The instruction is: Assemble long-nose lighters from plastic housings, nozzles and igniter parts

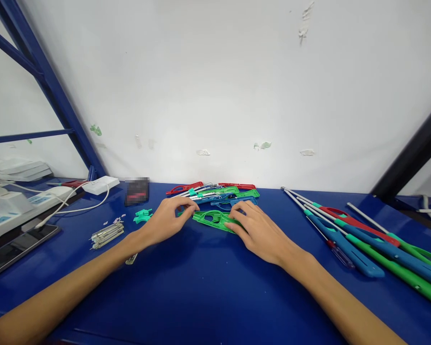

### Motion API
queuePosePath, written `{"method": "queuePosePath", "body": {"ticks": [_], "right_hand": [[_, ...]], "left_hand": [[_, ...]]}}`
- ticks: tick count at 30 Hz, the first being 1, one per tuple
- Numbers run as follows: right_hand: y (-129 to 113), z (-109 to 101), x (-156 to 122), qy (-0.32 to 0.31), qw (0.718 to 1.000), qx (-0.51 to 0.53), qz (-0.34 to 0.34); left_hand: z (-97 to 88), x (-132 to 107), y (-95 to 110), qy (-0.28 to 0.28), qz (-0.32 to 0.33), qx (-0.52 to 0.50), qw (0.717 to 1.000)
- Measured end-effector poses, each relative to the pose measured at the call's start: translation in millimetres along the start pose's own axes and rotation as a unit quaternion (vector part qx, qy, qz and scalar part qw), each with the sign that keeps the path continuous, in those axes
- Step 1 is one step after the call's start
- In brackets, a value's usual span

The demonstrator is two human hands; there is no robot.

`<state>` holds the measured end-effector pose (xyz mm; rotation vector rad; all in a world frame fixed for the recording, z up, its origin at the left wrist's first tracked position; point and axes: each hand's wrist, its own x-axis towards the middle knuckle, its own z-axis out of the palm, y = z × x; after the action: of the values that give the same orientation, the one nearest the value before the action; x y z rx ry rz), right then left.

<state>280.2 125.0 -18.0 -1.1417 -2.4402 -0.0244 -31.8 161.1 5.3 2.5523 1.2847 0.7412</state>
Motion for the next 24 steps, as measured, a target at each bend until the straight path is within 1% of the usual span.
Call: {"method": "queuePosePath", "body": {"ticks": [4, 8, 10, 12, 14, 16, 19, 24], "right_hand": [[0.0, 0.1, -0.5, -0.001, 1.000, -0.002, -0.007], [-4.5, -1.1, -2.1, -0.016, 1.000, 0.002, -0.014], [-7.1, -0.9, -2.8, -0.023, 1.000, 0.007, -0.015], [-7.7, 1.3, -2.8, -0.021, 1.000, 0.014, -0.009], [-5.1, 6.1, -2.2, -0.009, 1.000, 0.017, 0.006], [0.8, 12.2, -1.4, 0.000, 1.000, 0.015, 0.023], [12.1, 19.2, -0.6, -0.007, 0.999, 0.016, 0.033], [23.3, 19.1, -1.1, -0.024, 0.999, 0.027, 0.033]], "left_hand": [[-3.0, -4.7, 8.9, -0.034, 0.007, -0.021, 0.999], [0.2, -8.4, 8.1, -0.066, 0.020, -0.015, 0.997], [3.3, -8.6, 6.1, -0.073, 0.029, -0.004, 0.997], [5.3, -7.6, 3.2, -0.065, 0.024, 0.010, 0.998], [5.7, -5.9, -0.5, -0.043, 0.003, 0.022, 0.999], [4.5, -4.4, -4.8, -0.015, -0.022, 0.030, 0.999], [1.9, -3.1, -11.0, 0.019, -0.048, 0.037, 0.998], [0.4, -1.9, -14.9, 0.035, -0.069, 0.037, 0.996]]}}
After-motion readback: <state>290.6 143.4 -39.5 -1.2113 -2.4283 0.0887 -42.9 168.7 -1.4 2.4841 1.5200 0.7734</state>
